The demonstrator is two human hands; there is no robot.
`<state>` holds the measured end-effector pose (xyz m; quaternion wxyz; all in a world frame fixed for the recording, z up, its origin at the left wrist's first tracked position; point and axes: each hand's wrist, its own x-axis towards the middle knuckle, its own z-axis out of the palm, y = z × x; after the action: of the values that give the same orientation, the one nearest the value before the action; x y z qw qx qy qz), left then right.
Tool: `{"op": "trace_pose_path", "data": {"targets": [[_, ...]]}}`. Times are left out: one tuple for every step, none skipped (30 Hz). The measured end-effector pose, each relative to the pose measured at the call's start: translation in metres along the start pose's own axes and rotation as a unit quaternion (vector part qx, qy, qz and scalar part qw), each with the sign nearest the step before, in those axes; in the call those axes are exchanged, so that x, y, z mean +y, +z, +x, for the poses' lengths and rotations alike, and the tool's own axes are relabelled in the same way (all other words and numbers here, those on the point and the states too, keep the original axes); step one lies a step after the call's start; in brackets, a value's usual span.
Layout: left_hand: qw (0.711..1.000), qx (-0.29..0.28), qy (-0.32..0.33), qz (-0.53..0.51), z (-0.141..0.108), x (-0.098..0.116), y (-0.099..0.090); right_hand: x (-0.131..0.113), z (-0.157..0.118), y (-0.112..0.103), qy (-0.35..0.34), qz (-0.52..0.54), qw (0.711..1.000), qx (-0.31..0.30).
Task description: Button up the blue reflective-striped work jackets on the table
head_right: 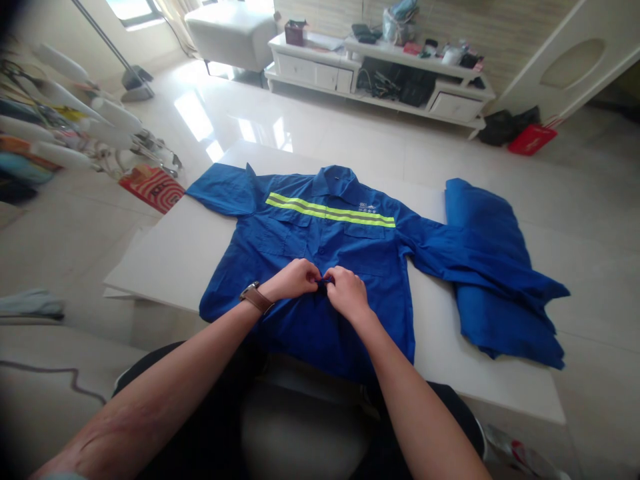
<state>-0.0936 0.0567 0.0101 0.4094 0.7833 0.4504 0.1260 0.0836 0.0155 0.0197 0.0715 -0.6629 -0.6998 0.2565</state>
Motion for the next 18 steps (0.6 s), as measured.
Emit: {"op": "trace_pose_path", "data": {"targets": [[1.0,-0.001,0.002,0.005,-0.0003,-0.0003,-0.0001,-0.0004,-0.0002,-0.0001,-0.001,0.002,1.0,0.001],[1.0,-0.001,0.002,0.01,-0.0006,-0.0004,-0.0004,-0.0009,-0.0004,-0.0002,-0.001,0.004,1.0,0.002],[1.0,-0.001,0.001,0.015,-0.0008,-0.0004,-0.0009,-0.0014,-0.0007,-0.0005,-0.003,0.005,1.0,0.002],[1.0,0.0,-0.001,0.018,-0.001,-0.0002,-0.0014,-0.0019,-0.0011,-0.0009,-0.004,0.005,1.0,0.002],[1.0,0.001,-0.003,0.019,-0.0011,0.0,-0.0019,-0.0025,-0.0016,-0.0014,-0.004,0.004,1.0,0.002],[1.0,0.001,-0.004,0.018,-0.0012,0.0001,-0.0023,-0.0032,-0.0021,-0.0018,-0.005,0.003,1.0,0.003],[1.0,0.001,-0.004,0.017,-0.0012,0.0003,-0.0025,-0.0038,-0.0027,-0.0023,-0.005,0.001,1.0,0.004],[1.0,0.0,-0.003,0.015,-0.0013,0.0004,-0.0025,-0.0044,-0.0034,-0.0028,-0.005,-0.001,1.0,0.006],[1.0,-0.001,-0.002,0.014,-0.0014,0.0004,-0.0023,-0.0051,-0.004,-0.0032,-0.005,-0.003,1.0,0.008],[1.0,-0.001,0.0,0.015,-0.0015,0.0004,-0.0021,-0.0056,-0.0047,-0.0035,-0.004,-0.005,1.0,0.011],[1.0,-0.001,0.002,0.019,-0.0017,0.0004,-0.0017,-0.0062,-0.0053,-0.0037,-0.004,-0.007,1.0,0.014],[1.0,0.0,0.004,0.024,-0.002,0.0004,-0.0015,-0.0066,-0.0059,-0.0037,-0.003,-0.009,1.0,0.017],[1.0,0.001,0.006,0.029,-0.0022,0.0005,-0.0013,-0.0069,-0.0064,-0.0035,-0.002,-0.01,1.0,0.019],[0.999,0.002,0.007,0.034,-0.0023,0.0005,-0.0013,-0.0071,-0.0069,-0.0031,-0.003,-0.01,1.0,0.021],[0.999,0.004,0.008,0.038,-0.0024,0.0007,-0.0015,-0.0071,-0.0073,-0.0024,-0.004,-0.009,1.0,0.024],[0.999,0.005,0.008,0.04,-0.0026,0.0008,-0.0019,-0.0069,-0.0077,-0.0016,-0.008,-0.007,0.999,0.031],[0.999,0.006,0.009,0.043,-0.0027,0.001,-0.0026,-0.0064,-0.0079,-0.0006,-0.014,-0.003,0.999,0.041],[0.999,0.006,0.009,0.044,-0.0029,0.0012,-0.0034,-0.0056,-0.0078,0.0006,-0.023,0.006,0.998,0.052]]}}
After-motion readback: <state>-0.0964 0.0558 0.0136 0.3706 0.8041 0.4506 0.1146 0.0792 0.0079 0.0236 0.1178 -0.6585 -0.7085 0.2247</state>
